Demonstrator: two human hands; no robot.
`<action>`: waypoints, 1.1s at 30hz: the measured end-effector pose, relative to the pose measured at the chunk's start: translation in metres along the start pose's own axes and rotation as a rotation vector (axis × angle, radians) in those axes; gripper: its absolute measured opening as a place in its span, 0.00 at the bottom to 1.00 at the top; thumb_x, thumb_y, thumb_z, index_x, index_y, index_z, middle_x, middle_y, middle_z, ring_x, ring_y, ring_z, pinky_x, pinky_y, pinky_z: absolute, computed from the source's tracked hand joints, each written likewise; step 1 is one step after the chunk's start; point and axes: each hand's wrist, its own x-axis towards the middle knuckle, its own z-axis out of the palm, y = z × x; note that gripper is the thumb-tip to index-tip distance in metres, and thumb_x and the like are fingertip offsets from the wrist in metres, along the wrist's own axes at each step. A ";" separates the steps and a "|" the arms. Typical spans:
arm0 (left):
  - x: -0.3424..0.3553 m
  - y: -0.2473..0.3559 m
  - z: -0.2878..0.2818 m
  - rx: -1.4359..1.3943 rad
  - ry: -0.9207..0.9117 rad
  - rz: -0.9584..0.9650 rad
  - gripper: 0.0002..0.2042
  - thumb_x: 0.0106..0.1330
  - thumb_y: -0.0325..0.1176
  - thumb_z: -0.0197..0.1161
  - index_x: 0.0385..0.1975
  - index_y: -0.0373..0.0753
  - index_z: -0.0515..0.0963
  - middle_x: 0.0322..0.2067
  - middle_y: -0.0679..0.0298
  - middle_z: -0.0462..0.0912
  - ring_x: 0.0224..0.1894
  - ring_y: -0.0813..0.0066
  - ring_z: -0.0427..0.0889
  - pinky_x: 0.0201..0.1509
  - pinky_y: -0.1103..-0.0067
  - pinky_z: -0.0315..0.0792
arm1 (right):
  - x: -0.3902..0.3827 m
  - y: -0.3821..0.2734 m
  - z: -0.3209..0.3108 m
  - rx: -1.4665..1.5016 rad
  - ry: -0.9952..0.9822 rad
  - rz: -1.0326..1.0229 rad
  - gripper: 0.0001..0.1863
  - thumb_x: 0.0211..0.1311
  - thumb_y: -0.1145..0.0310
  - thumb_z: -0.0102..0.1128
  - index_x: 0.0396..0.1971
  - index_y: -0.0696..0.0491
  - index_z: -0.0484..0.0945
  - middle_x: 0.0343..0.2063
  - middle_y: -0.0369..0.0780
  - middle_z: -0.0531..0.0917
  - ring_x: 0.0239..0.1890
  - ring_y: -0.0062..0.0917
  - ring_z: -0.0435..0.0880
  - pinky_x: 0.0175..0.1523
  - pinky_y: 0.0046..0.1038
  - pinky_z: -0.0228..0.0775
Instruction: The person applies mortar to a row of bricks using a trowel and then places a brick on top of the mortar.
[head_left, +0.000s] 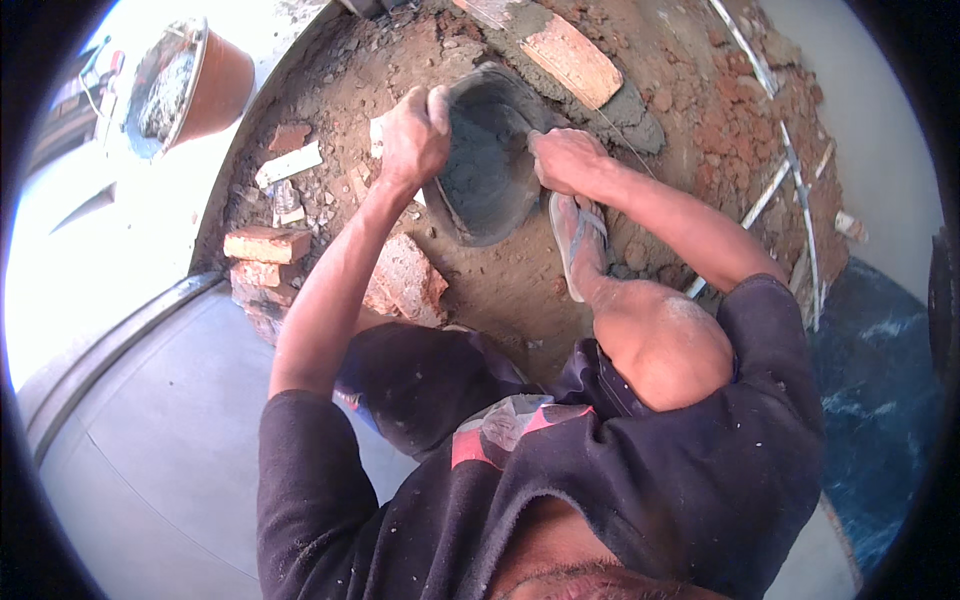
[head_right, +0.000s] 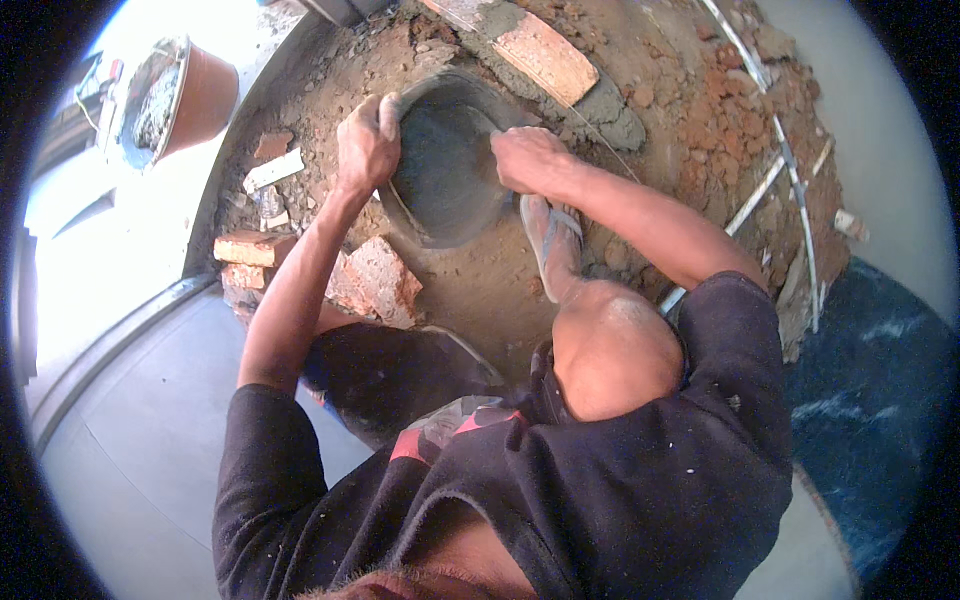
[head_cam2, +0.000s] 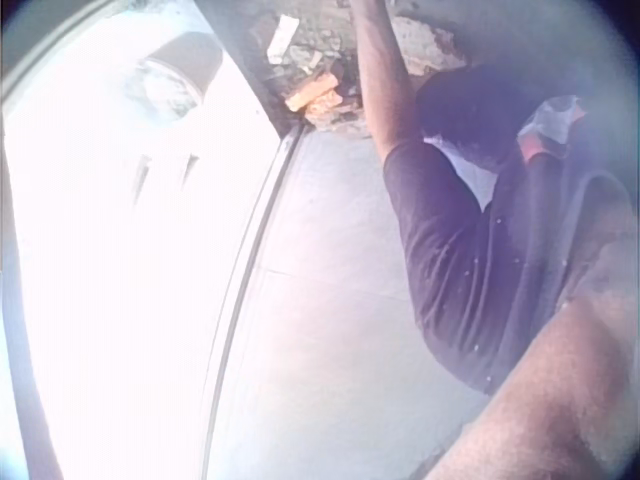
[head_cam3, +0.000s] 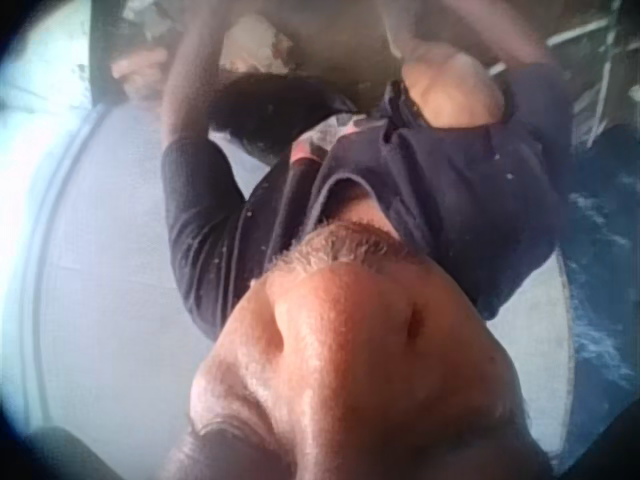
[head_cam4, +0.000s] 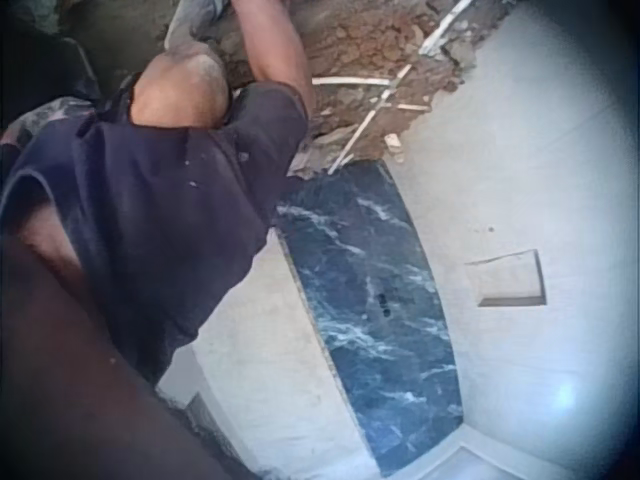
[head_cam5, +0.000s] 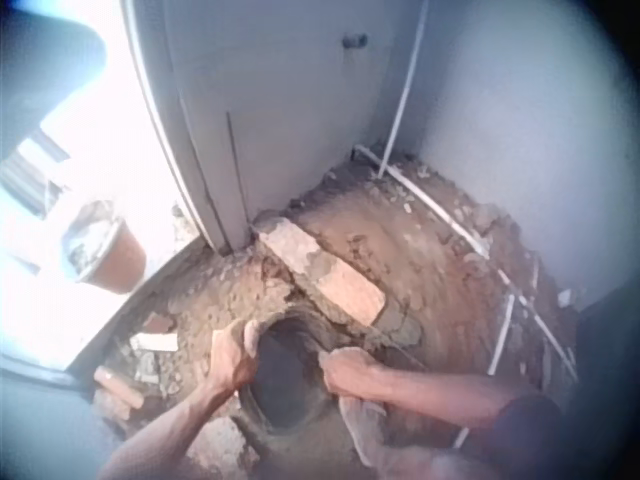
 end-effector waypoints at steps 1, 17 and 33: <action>0.001 0.000 0.000 -0.029 0.012 -0.026 0.21 0.74 0.45 0.51 0.31 0.31 0.77 0.29 0.38 0.80 0.36 0.36 0.81 0.45 0.53 0.70 | -0.005 -0.002 0.010 0.072 -0.032 -0.001 0.13 0.56 0.70 0.55 0.39 0.58 0.81 0.33 0.55 0.85 0.40 0.51 0.86 0.46 0.47 0.78; -0.028 0.009 0.018 -0.016 0.051 0.055 0.22 0.74 0.47 0.51 0.32 0.31 0.77 0.28 0.38 0.79 0.36 0.35 0.80 0.41 0.54 0.70 | -0.104 0.008 0.032 -0.049 0.364 -0.105 0.12 0.61 0.67 0.59 0.45 0.50 0.78 0.36 0.50 0.81 0.43 0.48 0.84 0.41 0.47 0.78; -0.056 0.024 0.019 0.006 0.035 0.029 0.18 0.75 0.42 0.52 0.31 0.30 0.76 0.25 0.43 0.78 0.28 0.45 0.79 0.35 0.61 0.71 | -0.035 0.011 0.093 0.767 -0.246 0.030 0.16 0.60 0.63 0.57 0.40 0.60 0.82 0.29 0.48 0.86 0.29 0.36 0.88 0.35 0.39 0.81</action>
